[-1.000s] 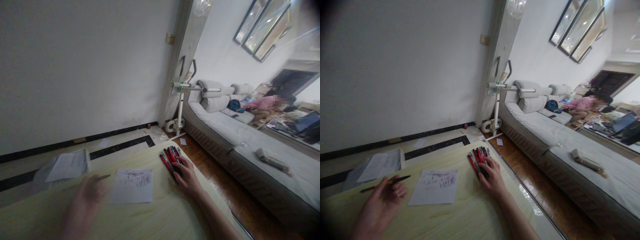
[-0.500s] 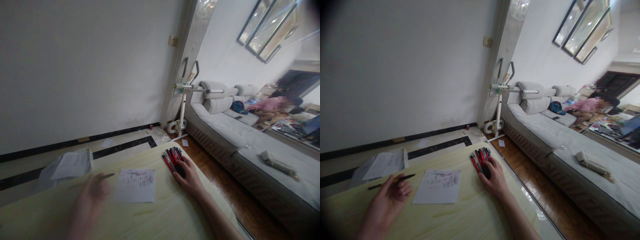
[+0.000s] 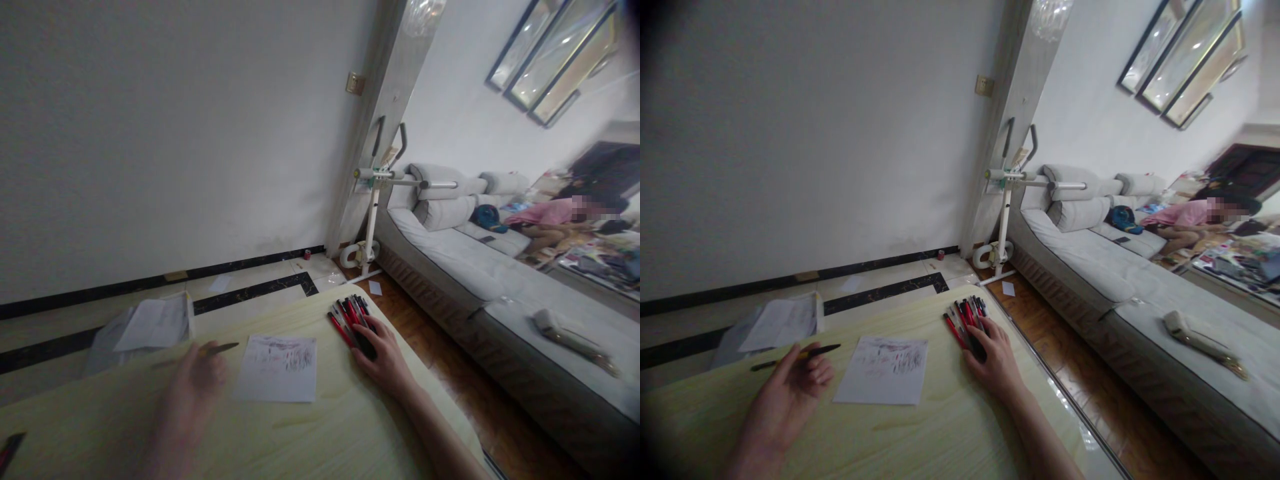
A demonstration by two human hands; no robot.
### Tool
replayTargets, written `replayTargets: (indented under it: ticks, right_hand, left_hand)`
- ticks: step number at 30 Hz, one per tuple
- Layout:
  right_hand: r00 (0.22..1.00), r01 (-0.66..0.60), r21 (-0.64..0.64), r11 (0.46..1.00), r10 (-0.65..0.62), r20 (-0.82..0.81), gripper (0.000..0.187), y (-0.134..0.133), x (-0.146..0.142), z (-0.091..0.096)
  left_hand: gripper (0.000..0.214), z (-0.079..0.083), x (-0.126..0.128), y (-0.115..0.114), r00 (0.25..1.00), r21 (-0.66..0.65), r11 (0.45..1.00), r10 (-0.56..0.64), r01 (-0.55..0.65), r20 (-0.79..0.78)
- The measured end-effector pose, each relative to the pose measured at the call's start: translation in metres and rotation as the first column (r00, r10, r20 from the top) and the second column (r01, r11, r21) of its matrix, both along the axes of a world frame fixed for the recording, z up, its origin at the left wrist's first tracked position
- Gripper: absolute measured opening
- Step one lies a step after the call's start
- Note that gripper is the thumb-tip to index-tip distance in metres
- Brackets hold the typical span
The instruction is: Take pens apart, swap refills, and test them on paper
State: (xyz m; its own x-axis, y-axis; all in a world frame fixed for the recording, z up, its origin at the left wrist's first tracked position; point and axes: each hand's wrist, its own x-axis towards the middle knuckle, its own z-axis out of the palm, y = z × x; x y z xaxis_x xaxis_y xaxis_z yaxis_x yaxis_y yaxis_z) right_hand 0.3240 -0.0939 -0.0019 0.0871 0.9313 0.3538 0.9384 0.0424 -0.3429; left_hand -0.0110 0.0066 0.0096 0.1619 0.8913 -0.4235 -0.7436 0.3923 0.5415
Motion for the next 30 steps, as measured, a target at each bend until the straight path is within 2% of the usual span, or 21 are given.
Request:
replayTargets:
  ticks: [5,18,30]
  right_hand:
    - [1.0,0.001,-0.014,1.0,-0.001,-0.002,0.046,0.0,-0.002,0.002]
    - [0.999,-0.018,0.048,0.999,0.019,-0.026,0.043,0.002,0.002,-0.007]
    - [0.999,-0.026,0.054,0.998,0.027,-0.022,0.037,0.002,0.001,-0.008]
  left_hand:
    - [0.021,-0.001,0.0,0.0,1.0,-0.001,1.0,-0.003,0.003,0.014]
    - [0.018,0.015,0.007,-0.005,1.0,-0.009,1.0,0.021,-0.022,-0.007]
    - [0.016,0.015,0.005,-0.005,1.0,-0.001,1.0,0.007,-0.007,0.013]
